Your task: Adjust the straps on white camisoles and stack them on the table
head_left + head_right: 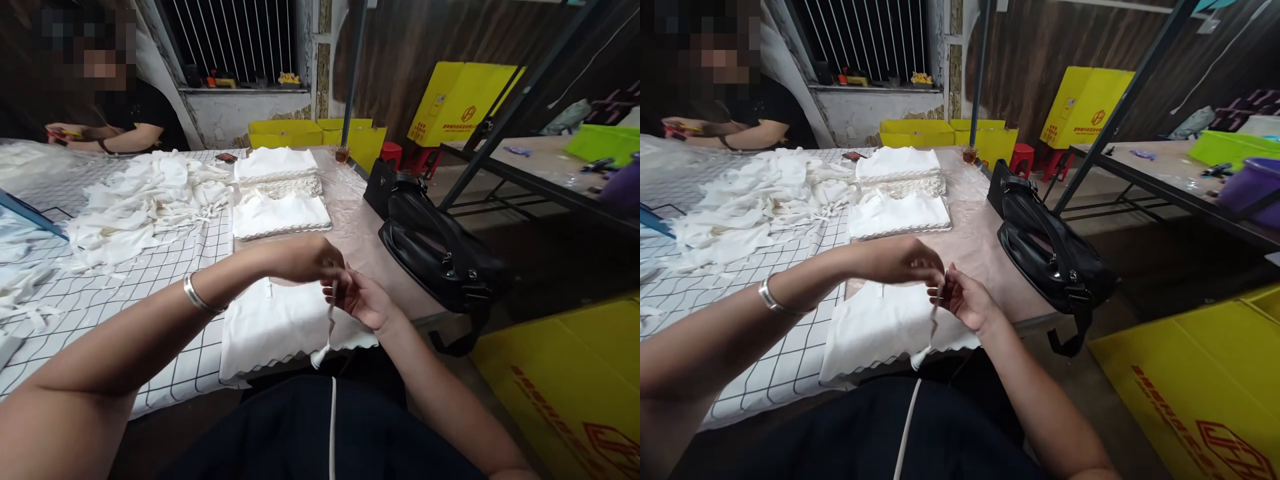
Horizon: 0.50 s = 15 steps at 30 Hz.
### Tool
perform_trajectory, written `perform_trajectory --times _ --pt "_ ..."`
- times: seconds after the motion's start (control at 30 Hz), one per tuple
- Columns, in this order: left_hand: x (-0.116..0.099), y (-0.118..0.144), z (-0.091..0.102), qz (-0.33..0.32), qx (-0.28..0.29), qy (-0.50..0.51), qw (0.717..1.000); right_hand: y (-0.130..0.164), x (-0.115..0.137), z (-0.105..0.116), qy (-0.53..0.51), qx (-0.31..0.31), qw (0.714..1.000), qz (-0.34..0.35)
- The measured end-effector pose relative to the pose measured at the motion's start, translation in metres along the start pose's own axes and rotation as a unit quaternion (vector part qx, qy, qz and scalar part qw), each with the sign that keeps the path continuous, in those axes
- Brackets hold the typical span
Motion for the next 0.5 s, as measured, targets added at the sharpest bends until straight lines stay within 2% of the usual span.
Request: perform_trajectory --times 0.1,0.17,0.23,0.3,0.37,0.43,0.5 --pt "0.022 -0.006 -0.015 0.032 -0.066 -0.049 0.996 0.009 0.003 0.001 -0.038 0.000 0.999 -0.008" --pt "0.033 -0.017 -0.035 0.044 -0.066 -0.074 0.994 0.014 0.005 0.000 -0.026 0.012 1.000 0.000" --pt "0.039 -0.032 -0.055 0.047 -0.071 -0.051 0.995 0.017 0.006 -0.001 0.004 0.022 1.000 0.004" --pt "0.046 -0.045 -0.067 0.050 -0.105 0.015 0.993 0.021 0.010 -0.001 0.049 0.022 0.998 0.013" --pt "0.056 -0.055 -0.071 0.044 -0.140 0.115 0.982 0.027 0.017 0.004 0.115 0.008 0.993 0.029" --pt "0.069 -0.061 -0.070 0.025 -0.154 0.219 0.963 0.036 0.023 0.011 0.196 -0.007 0.980 0.040" --pt "0.084 -0.065 -0.069 0.012 -0.152 0.282 0.947 0.048 0.026 0.017 0.268 -0.001 0.963 0.020"
Point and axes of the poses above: each hand's wrist, its own y-axis away from the middle knuckle, its own z-axis out of the back of the hand, x = y × z, the point moved 5 cm from there along -y, towards the middle knuckle, and after that the axes turned 4 degrees about -y, right-handed, at the moved point
